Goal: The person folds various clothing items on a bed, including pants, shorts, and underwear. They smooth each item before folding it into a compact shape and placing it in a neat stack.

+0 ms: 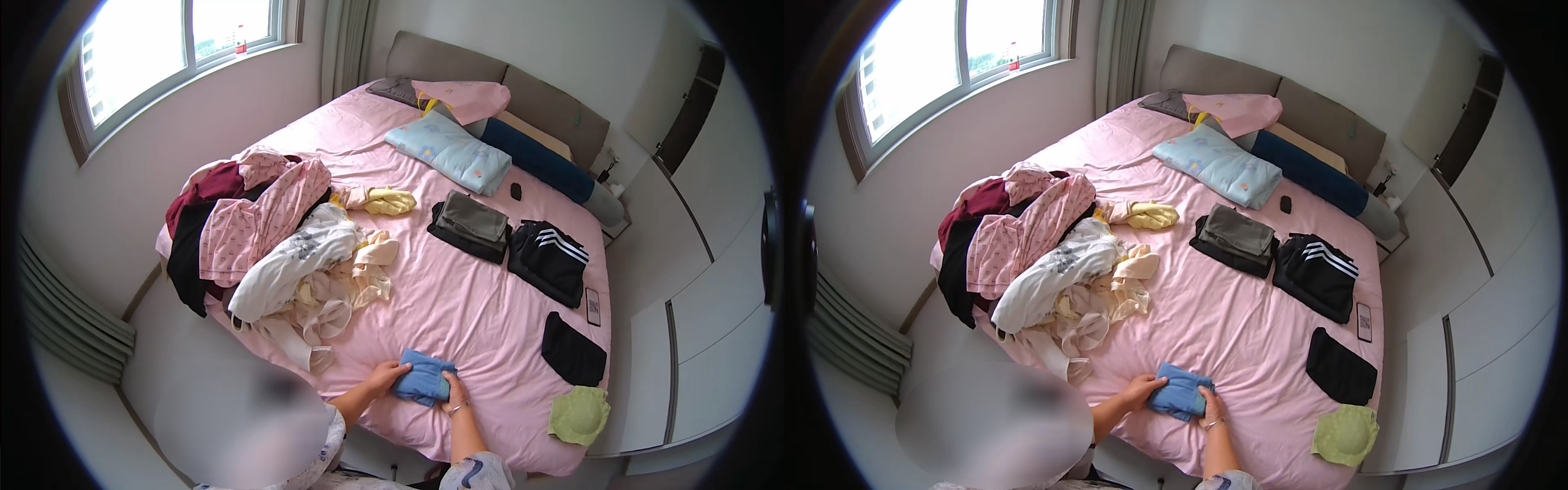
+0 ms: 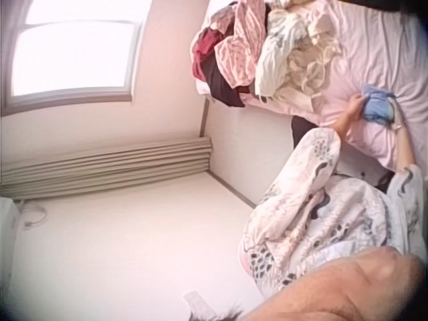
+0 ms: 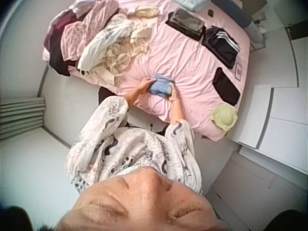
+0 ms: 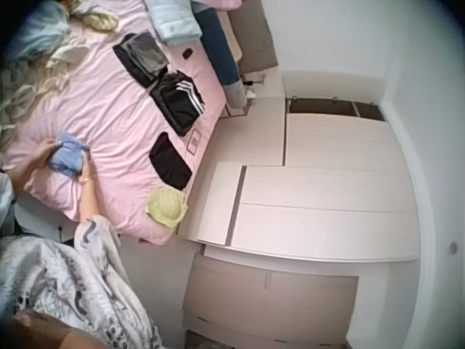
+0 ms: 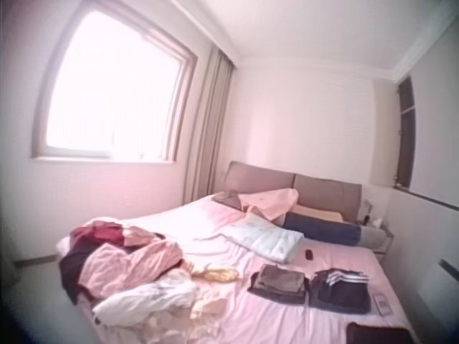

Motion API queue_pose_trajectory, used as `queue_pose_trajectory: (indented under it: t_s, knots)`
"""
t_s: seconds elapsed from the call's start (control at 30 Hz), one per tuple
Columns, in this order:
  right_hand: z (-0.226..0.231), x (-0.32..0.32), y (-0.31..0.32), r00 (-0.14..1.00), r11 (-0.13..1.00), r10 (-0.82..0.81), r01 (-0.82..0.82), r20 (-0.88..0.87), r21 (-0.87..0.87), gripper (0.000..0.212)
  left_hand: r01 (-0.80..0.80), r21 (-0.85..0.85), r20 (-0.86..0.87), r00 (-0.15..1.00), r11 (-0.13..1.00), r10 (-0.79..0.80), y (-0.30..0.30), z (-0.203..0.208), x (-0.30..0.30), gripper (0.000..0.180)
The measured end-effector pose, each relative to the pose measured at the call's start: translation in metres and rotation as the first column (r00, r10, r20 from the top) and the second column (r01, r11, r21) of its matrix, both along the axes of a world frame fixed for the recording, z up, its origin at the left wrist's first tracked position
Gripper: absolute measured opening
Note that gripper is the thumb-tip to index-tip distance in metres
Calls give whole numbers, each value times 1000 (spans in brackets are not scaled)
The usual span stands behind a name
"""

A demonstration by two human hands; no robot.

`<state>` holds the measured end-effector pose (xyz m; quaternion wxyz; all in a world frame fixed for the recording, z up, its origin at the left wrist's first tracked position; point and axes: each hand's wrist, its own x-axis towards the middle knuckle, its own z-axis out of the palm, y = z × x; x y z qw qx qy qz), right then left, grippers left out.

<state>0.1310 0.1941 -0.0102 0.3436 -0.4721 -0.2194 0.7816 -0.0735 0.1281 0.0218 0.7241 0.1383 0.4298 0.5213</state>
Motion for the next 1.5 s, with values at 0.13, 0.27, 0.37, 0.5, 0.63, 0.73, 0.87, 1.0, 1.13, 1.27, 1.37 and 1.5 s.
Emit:
queue_pose_trajectory:
  t_s: [0.13,0.27,0.37,0.5,0.63,0.73,0.87,1.0,1.13,1.27,1.37,1.5]
  knots:
    - [20,-11,-4,994,1000,-10,9,109,9,39,-37,45,-164,985,998,44,3,-28,2,33]
    - [31,-12,-11,989,997,-62,55,133,51,41,-60,57,-137,988,997,68,3,-28,5,40]
    - [42,-17,-15,991,996,-84,84,103,12,42,-134,-85,137,980,987,145,3,-15,2,44]
    - [32,-9,-17,979,1000,3,0,-205,13,65,15,55,161,987,998,-24,-4,-8,-6,46]
    - [43,-9,-26,939,993,-110,92,-325,-70,72,45,3,150,988,999,-45,-5,3,-9,46]
    - [35,-9,-23,970,990,-124,106,-211,-94,75,4,-56,208,978,998,8,-1,-8,-7,45]
    - [49,-13,-22,996,989,43,-54,-83,-137,69,59,34,124,990,998,-63,-3,-7,-8,43]
    - [49,-3,-29,989,991,104,-113,-108,-76,51,160,105,19,986,982,-163,-10,3,-5,37]
    - [32,3,-32,993,997,75,-76,-94,-12,32,154,19,43,987,988,-154,-6,-3,-6,30]
    - [19,4,-24,980,977,148,-166,-137,-132,31,178,-2,114,978,984,-176,-6,-3,-14,26]
    - [21,9,-27,983,990,65,-85,-170,-114,32,138,22,167,976,990,-139,-3,-22,-10,25]
    - [18,9,-34,961,990,35,-71,-275,-123,33,125,30,155,979,992,-129,-11,-32,-7,26]
